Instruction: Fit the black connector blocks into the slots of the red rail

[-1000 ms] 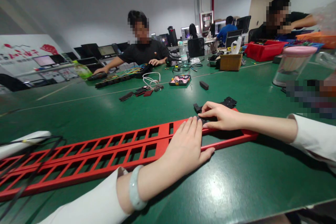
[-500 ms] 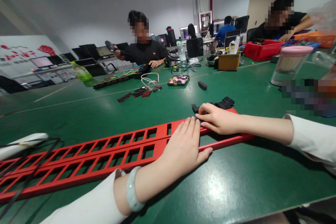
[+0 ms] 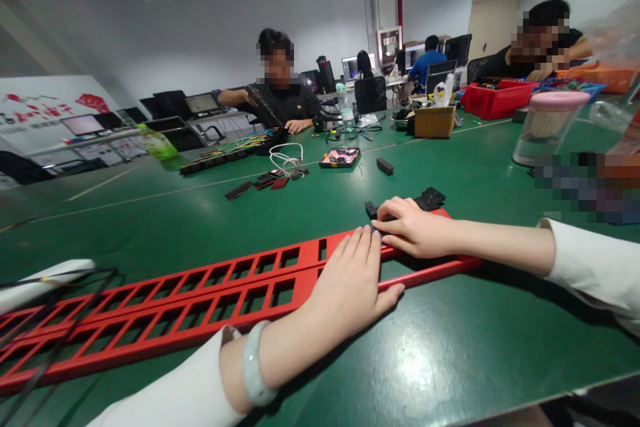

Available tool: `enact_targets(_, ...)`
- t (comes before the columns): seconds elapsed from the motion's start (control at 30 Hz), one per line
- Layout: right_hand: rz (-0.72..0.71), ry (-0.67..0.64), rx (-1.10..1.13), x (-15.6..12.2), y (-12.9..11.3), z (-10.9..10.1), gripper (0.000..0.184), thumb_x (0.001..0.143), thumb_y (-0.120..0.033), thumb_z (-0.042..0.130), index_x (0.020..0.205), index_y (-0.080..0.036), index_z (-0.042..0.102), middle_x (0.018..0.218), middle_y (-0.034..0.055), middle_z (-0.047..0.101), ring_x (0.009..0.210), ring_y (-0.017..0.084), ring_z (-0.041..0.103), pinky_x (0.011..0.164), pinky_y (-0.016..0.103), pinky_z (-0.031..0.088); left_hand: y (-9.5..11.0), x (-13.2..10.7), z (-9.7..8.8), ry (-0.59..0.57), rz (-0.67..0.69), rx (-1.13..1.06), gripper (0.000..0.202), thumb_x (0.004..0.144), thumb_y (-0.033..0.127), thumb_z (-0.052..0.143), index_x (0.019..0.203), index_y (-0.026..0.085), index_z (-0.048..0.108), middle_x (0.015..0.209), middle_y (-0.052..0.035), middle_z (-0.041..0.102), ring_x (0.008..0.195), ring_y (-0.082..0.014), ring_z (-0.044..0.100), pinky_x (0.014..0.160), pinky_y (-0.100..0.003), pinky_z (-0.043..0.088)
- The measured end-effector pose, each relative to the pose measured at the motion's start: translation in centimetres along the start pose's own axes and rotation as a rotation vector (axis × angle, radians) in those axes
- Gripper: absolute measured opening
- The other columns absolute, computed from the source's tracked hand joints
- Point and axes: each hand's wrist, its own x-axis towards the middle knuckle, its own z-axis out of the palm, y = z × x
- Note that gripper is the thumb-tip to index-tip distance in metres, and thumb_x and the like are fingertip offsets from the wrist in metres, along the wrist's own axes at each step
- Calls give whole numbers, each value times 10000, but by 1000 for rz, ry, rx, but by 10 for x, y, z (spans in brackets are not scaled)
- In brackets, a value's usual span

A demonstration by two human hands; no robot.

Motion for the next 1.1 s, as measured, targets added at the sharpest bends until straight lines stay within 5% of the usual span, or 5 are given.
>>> enact_targets(0.53,229,233,119,8,12,8,408,776,-281,561,1167,-164,547,1054,111,559,994,223,477,865,398,407,1,-7,2,35,4,-4,745,819,573,333,1299,3,333,1353,-236,351,1268,-321,306,1045,-429,232)
enact_targets(0.67,239,142,34,22,23,9,422,763,-331,578,1159,-188,554,1119,119,560,1068,263,450,866,463,386,1,-10,3,49,11,-7,741,819,577,320,1300,14,324,1345,-238,363,1259,-327,320,1033,-440,235)
enact_targets(0.87,264,-160,-25,49,33,6,519,755,-344,586,1234,-166,490,1189,149,548,1124,305,438,875,499,363,1,-13,5,53,13,-7,753,820,582,305,1302,5,310,1337,-254,363,1256,-336,319,1027,-437,229)
enact_targets(1.1,259,-225,-32,58,35,11,472,770,-354,570,1202,-171,520,1188,140,559,1129,302,447,876,495,364,2,-14,5,59,16,-3,756,819,587,301,1304,6,305,1333,-257,366,1249,-340,328,1024,-438,226)
